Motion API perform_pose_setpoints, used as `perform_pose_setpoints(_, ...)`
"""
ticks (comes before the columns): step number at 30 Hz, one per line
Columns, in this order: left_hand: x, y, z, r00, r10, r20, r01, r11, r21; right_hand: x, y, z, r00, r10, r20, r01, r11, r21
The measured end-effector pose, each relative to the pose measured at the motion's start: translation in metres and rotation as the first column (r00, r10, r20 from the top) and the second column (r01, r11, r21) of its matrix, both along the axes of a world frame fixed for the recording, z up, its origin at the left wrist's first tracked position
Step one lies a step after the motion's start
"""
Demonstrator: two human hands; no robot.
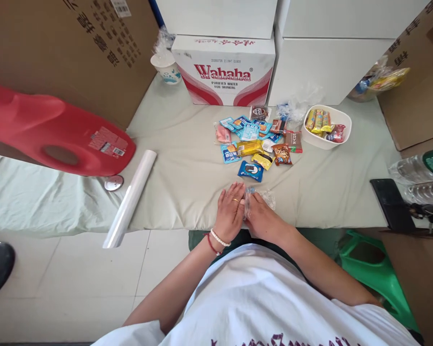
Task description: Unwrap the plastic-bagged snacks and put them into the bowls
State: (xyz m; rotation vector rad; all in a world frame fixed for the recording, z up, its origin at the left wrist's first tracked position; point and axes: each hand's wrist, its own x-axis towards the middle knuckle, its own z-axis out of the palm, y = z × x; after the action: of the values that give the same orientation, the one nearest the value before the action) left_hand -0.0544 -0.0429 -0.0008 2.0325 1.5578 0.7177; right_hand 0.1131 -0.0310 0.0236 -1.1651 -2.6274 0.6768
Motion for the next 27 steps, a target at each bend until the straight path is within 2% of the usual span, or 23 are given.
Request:
perform_pose_setpoints(4,0.004,0.005,-0.002,0.993,-0.005,-0.117,0.005,1.0,-0.003,0.022,-0.009,0.006,0.988,0.061,-0.145,-0.07,0.996,-0.057)
perform_pose_setpoints(6,0.002,0.006,-0.007,0.987,0.006,-0.16,-0.003,1.0,0.02,0.034,-0.013,0.008,0.977,-0.007,-0.215,-0.02,0.992,-0.125)
perform_pose_setpoints(8,0.003,0.004,-0.011,0.982,0.015,-0.191,-0.006,0.999,0.051,0.043,-0.013,0.004,0.945,-0.239,-0.224,0.199,0.962,-0.184)
perform_pose_setpoints(10,0.007,0.003,-0.014,0.977,0.062,-0.204,-0.045,0.995,0.089,0.048,-0.011,-0.003,0.858,-0.496,-0.134,0.476,0.865,-0.159)
perform_pose_setpoints(12,0.011,0.002,-0.017,0.965,0.18,-0.191,-0.159,0.98,0.118,0.049,-0.009,-0.011,0.773,-0.634,-0.019,0.632,0.773,-0.06)
perform_pose_setpoints(13,0.012,0.003,-0.019,0.95,0.259,-0.176,-0.239,0.963,0.127,0.048,-0.008,-0.014,0.762,-0.648,0.017,0.648,0.761,-0.02)
perform_pose_setpoints(15,0.013,0.004,-0.021,0.908,0.393,-0.146,-0.376,0.917,0.129,0.046,-0.007,-0.016,0.787,-0.617,0.011,0.617,0.787,0.01)
perform_pose_setpoints(17,0.013,0.006,-0.022,0.887,0.442,-0.138,-0.425,0.895,0.133,0.041,-0.006,-0.013,0.82,-0.566,-0.087,0.567,0.823,-0.017)
perform_pose_setpoints(20,0.015,0.005,-0.017,0.901,0.404,-0.156,-0.38,0.911,0.161,0.027,-0.004,-0.002,0.824,-0.519,-0.228,0.494,0.854,-0.159)
perform_pose_setpoints(22,0.02,0.003,-0.01,0.924,0.342,-0.173,-0.314,0.934,0.172,0.016,-0.001,0.006,0.828,-0.501,-0.252,0.445,0.861,-0.247)
perform_pose_setpoints(24,0.025,0.0,-0.003,0.941,0.282,-0.187,-0.249,0.951,0.184,0.007,0.002,0.012,0.823,-0.509,-0.254,0.434,0.85,-0.298)
perform_pose_setpoints(27,0.031,-0.008,0.003,0.962,0.218,-0.164,-0.174,0.954,0.244,0.007,0.005,0.012,0.752,-0.582,-0.31,0.451,0.797,-0.401)
